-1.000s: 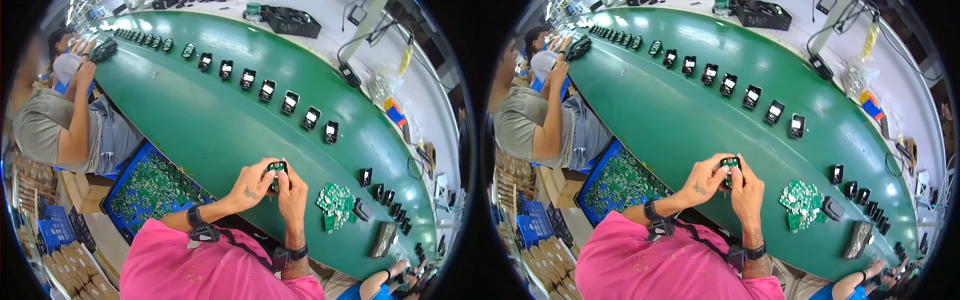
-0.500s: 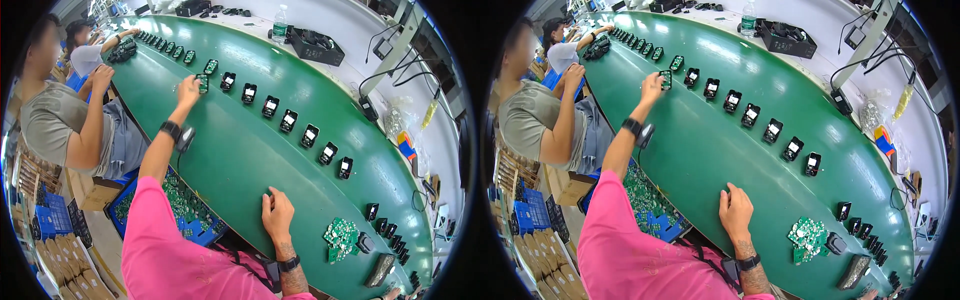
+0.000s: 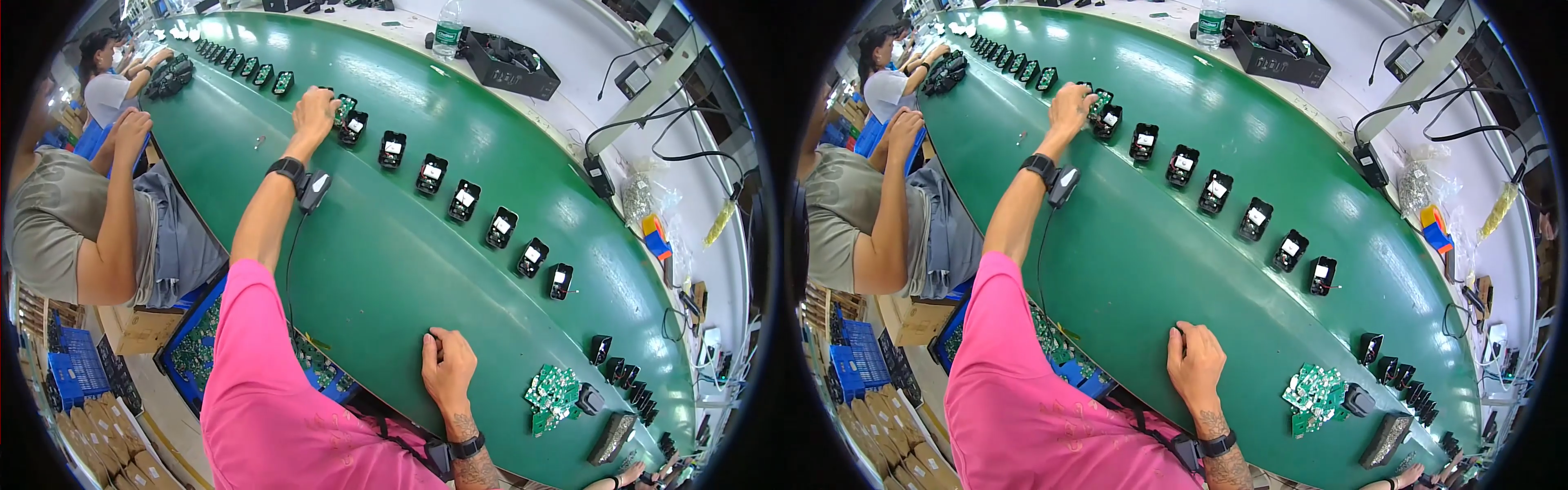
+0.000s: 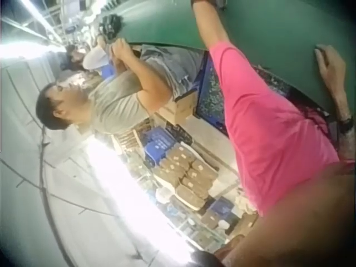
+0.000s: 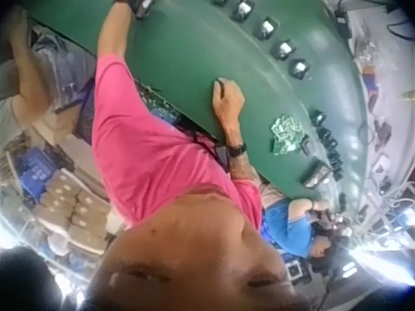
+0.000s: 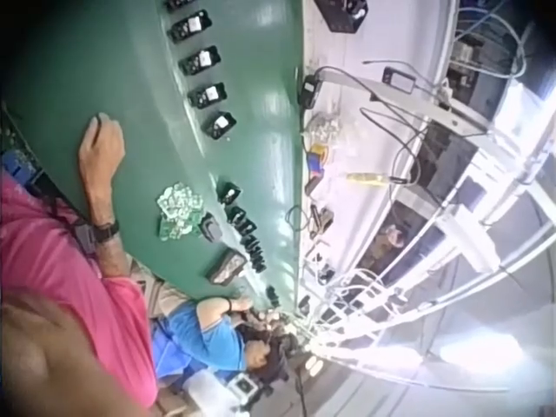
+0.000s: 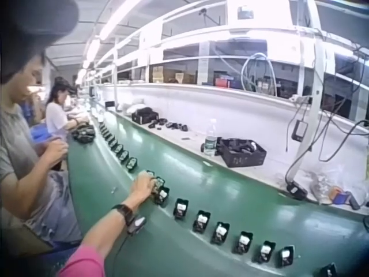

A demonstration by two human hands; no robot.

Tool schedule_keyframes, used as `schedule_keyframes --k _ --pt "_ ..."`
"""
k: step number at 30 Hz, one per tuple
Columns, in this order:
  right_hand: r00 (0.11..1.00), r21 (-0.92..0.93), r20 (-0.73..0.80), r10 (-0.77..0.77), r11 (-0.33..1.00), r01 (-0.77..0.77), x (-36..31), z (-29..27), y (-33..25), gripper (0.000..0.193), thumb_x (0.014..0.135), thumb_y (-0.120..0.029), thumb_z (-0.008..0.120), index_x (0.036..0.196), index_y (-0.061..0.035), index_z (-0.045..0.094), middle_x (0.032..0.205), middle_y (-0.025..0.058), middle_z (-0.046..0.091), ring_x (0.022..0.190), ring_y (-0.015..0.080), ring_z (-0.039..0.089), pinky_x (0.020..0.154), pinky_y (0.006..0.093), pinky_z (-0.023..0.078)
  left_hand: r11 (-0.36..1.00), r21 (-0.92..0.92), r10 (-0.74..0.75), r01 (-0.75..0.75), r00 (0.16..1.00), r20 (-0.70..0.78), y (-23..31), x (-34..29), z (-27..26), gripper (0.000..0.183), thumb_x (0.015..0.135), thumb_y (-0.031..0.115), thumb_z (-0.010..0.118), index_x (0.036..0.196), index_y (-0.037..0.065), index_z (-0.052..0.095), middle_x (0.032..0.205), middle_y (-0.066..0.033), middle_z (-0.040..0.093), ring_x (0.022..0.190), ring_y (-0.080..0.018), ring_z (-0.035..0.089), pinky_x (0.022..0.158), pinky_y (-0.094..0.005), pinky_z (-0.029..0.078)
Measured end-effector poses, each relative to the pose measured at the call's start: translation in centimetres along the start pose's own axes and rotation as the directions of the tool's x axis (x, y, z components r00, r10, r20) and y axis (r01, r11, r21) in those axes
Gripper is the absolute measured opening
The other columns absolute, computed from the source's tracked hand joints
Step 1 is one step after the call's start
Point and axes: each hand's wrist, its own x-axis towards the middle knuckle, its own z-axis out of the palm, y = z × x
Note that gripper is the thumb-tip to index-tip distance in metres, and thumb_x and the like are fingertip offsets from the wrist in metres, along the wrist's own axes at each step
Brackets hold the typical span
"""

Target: Assemble electronic circuit boards into black plastic housings at a factory workbench.

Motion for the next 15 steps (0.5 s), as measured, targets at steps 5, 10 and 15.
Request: schedule_keyframes --k 5,10,15 --pt "0.998 -0.003 -0.057 0.013 1.000 -0.013 0.0 -0.6 0.3 0.007 0.086 -0.007 0.071 0.090 -0.0031 0.067 0.069 0.0089 0.057 0.059 0.0253 0.057 0.055 0.0365 0.046 0.856 -0.184 0.516 -0.483 0.788 0.337 3.3 -1.0 -2.4 0.081 0.072 0.008 0.062 0.150 0.013 0.040 0.156 -0.0129 0.037 0.128 -0.0386 0.053 0.103 -0.0441 0.048" --pt "0.999 0.100 -0.047 -0.025 0.995 0.030 -0.2 -0.1 -0.3 0.011 0.089 -0.014 0.068 0.091 -0.0037 0.067 0.082 0.0122 0.066 0.076 0.0333 0.066 0.069 0.0422 0.054 0.867 -0.042 0.458 -0.496 0.761 0.459 0.0 -0.8 -2.9 0.076 0.071 0.007 0.071 0.142 0.006 0.047 0.142 -0.0192 0.054 0.128 -0.0365 0.053 0.106 -0.0422 0.046" --pt "0.997 0.197 -0.068 -0.034 0.979 0.047 -1.5 -3.2 1.7 0.013 0.088 -0.013 0.067 0.096 -0.0024 0.065 0.088 0.0150 0.066 0.082 0.0334 0.066 0.074 0.0420 0.055 0.893 0.020 0.440 -0.450 0.881 0.176 5.5 -5.2 -4.8 0.070 0.075 0.020 0.073 0.140 0.006 0.051 0.122 -0.0154 0.063 0.108 -0.0360 0.063 0.089 -0.0440 0.052"
